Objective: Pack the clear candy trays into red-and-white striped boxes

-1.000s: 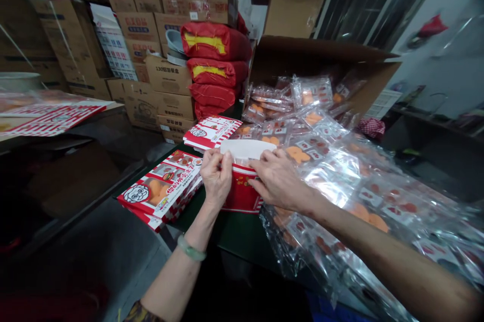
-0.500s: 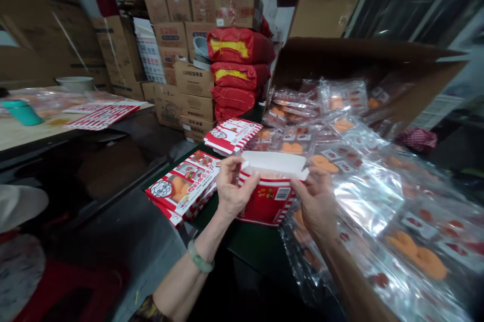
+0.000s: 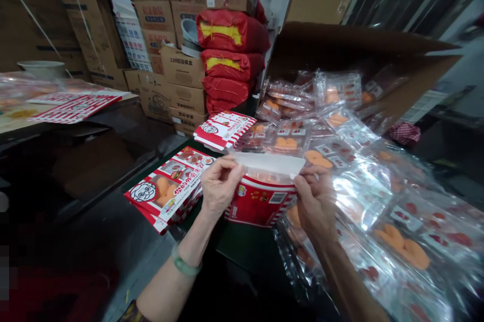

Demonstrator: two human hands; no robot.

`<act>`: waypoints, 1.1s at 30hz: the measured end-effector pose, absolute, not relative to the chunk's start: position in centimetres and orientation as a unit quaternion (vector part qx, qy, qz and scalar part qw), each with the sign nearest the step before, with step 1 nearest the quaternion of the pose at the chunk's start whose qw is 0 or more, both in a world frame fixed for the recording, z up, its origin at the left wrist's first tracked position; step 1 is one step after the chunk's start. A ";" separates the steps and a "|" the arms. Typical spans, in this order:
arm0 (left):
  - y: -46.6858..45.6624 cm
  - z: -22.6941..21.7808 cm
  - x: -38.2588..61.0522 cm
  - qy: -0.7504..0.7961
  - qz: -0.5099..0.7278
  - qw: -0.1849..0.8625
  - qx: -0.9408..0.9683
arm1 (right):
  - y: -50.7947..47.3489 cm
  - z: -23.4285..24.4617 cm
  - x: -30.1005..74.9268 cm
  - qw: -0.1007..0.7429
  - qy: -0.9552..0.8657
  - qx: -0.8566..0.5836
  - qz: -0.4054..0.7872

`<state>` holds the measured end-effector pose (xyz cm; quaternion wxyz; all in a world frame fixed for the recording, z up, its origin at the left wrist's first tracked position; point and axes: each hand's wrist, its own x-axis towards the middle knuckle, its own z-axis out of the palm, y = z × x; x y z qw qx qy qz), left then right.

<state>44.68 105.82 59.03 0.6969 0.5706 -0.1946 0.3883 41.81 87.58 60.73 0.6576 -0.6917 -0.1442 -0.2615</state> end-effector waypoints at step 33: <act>107.6 62.9 43.9 -0.343 0.241 0.602 0.679 | 86.6 64.6 41.2 0.476 -0.277 -0.822 -0.149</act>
